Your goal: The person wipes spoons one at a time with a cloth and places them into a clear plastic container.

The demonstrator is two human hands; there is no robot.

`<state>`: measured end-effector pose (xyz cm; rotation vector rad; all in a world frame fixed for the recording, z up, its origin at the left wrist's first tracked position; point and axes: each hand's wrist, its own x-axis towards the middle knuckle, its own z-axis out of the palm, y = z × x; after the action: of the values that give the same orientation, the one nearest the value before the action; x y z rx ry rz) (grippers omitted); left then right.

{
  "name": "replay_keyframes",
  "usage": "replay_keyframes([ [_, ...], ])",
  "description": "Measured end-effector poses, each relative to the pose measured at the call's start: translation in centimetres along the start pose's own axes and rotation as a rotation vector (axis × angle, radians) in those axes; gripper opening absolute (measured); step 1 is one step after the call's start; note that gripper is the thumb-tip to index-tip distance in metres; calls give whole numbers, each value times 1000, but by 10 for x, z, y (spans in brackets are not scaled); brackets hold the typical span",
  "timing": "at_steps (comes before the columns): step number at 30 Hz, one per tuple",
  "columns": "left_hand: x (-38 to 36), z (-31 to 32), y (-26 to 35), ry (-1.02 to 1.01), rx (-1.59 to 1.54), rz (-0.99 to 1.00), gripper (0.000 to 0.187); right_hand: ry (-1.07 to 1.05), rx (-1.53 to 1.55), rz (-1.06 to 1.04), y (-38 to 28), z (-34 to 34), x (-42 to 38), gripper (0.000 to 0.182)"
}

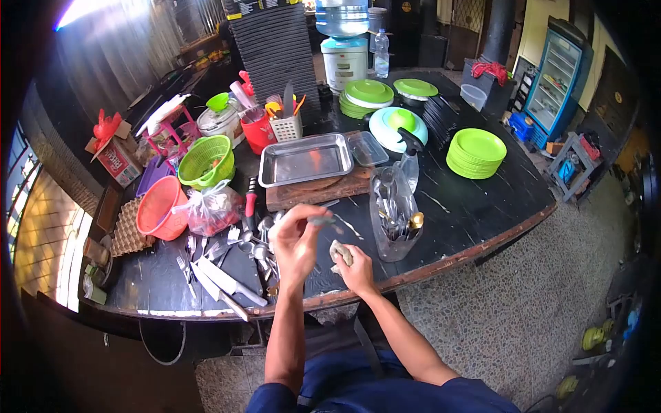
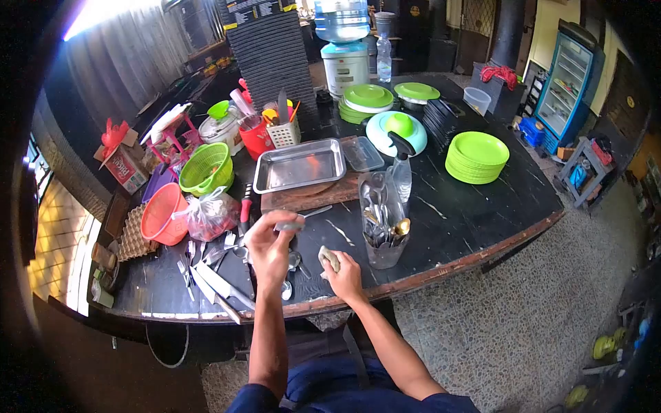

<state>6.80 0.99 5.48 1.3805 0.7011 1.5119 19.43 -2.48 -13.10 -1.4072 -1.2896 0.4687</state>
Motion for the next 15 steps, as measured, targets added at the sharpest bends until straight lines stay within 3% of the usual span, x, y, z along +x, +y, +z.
replay_keyframes([
  [3,27,35,1,-184,2,156,20,-16,24,25,1,-1,1,24],
  [5,39,58,-7,-233,-18,126,23,-9,34,40,0,-1,1,24],
  [7,50,81,-27,-235,31,238,19,-22,30,58,-1,-1,0,24],
  [11,52,95,-66,-522,303,-2,21,-7,13,47,6,1,1,24],
  [13,48,97,-67,-692,453,161,25,9,8,30,4,2,0,24],
  [15,45,95,-69,-787,520,135,30,26,36,23,5,1,0,22],
])
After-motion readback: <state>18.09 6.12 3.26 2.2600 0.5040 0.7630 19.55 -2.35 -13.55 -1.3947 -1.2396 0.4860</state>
